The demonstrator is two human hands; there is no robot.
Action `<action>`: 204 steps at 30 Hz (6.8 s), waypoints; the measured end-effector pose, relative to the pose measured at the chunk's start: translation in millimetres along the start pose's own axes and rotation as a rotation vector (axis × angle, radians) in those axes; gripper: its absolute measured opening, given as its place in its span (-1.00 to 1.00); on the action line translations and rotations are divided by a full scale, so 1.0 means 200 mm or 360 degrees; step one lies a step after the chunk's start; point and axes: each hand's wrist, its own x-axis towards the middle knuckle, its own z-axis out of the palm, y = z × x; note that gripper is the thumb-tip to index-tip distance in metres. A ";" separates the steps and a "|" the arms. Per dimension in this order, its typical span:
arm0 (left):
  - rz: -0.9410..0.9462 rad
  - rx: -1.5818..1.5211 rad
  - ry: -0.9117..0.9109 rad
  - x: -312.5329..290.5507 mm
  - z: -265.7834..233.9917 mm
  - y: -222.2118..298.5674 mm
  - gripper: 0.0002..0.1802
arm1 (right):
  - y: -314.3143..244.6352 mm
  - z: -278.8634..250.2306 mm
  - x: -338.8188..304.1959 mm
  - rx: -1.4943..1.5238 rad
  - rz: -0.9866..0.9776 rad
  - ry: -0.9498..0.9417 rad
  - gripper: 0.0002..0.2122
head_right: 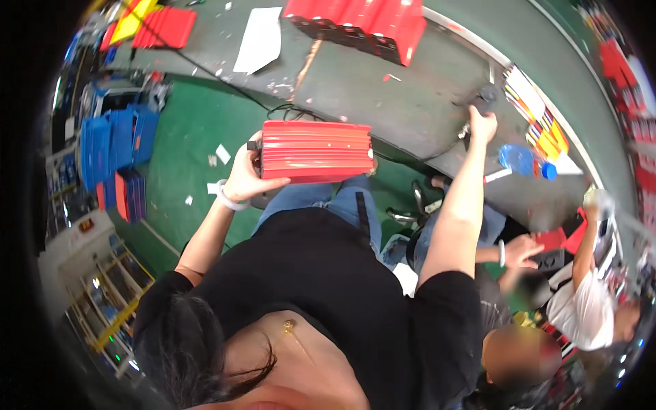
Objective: Cleaning and inspecting red power inverter units using a cloth and an air duster at an assembly line.
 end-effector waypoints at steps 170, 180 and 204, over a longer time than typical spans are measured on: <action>-0.0243 -0.2089 -0.0259 0.10 -0.24 -0.62 -0.25 | -1.13 -0.58 -1.60 0.0364 -0.1772 -0.0728 -0.85; -0.0263 -0.2119 -0.0282 0.22 -0.31 -0.66 -0.26 | -1.08 -0.66 -1.51 0.0601 -0.0855 -0.1026 -0.91; -0.0468 -0.1974 -0.0530 0.46 -0.47 -0.64 -0.32 | -1.22 -0.51 -1.60 0.0210 -0.1219 -0.0475 -0.81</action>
